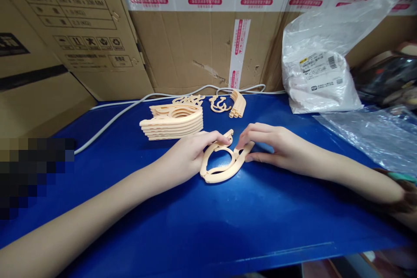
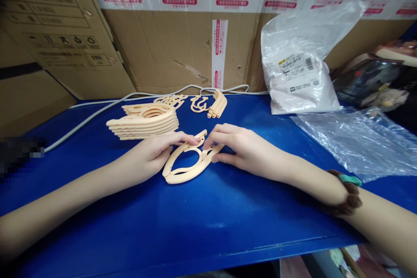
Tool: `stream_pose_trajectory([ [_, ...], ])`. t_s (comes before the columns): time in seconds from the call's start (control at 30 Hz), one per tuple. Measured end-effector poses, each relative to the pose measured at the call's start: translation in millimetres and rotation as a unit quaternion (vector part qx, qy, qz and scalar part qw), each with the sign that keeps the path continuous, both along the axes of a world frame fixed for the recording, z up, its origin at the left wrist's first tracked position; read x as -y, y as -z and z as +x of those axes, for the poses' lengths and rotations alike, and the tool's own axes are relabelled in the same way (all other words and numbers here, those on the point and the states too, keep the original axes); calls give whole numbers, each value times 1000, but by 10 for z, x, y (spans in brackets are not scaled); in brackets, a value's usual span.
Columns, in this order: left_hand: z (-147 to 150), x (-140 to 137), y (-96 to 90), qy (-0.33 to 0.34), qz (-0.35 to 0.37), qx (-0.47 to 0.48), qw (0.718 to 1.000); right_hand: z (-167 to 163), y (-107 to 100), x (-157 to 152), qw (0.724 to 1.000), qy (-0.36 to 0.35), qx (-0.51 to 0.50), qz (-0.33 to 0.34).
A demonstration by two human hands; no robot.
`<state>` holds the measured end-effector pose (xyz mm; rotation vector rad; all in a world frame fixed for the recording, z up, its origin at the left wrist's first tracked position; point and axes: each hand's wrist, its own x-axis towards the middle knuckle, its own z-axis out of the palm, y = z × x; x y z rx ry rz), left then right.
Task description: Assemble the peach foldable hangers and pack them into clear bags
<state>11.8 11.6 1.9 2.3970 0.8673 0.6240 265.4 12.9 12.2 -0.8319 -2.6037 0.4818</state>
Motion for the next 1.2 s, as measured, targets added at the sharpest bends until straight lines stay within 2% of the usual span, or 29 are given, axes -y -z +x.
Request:
stream_pose_trajectory([
  [0.23, 24, 38, 40, 7, 79, -2, 997, 82, -77, -19, 987, 68, 87, 117],
  [0.33, 38, 85, 40, 2, 89, -17, 996, 68, -96, -9, 986, 66, 89, 121],
  [0.43, 38, 130, 36, -4, 74, -28, 997, 23, -105, 30, 995, 35, 73, 61],
  [0.53, 32, 160, 40, -7, 39, -35, 999, -30, -97, 89, 998, -29, 63, -7],
  [0.63, 27, 171, 44, -5, 0, -38, 999, -63, -97, 135, 997, -66, 42, -28],
  [0.7, 22, 168, 40, -10, -15, -46, 999, -63, -115, 144, 999, -42, 9, -34],
  [0.83, 9, 155, 8, -17, -30, -59, 998, -16, -167, 105, 997, 60, -47, -28],
  [0.97, 6, 155, -52, -7, -12, -64, 998, 52, -169, 35, 989, 138, -34, -38],
  [1.1, 3, 159, -84, -32, 58, -38, 997, 87, -145, -1, 977, 164, 1, -137],
  [1.2, -8, 148, -89, -49, 150, -34, 987, 70, -165, 4, 958, 140, -45, -245],
])
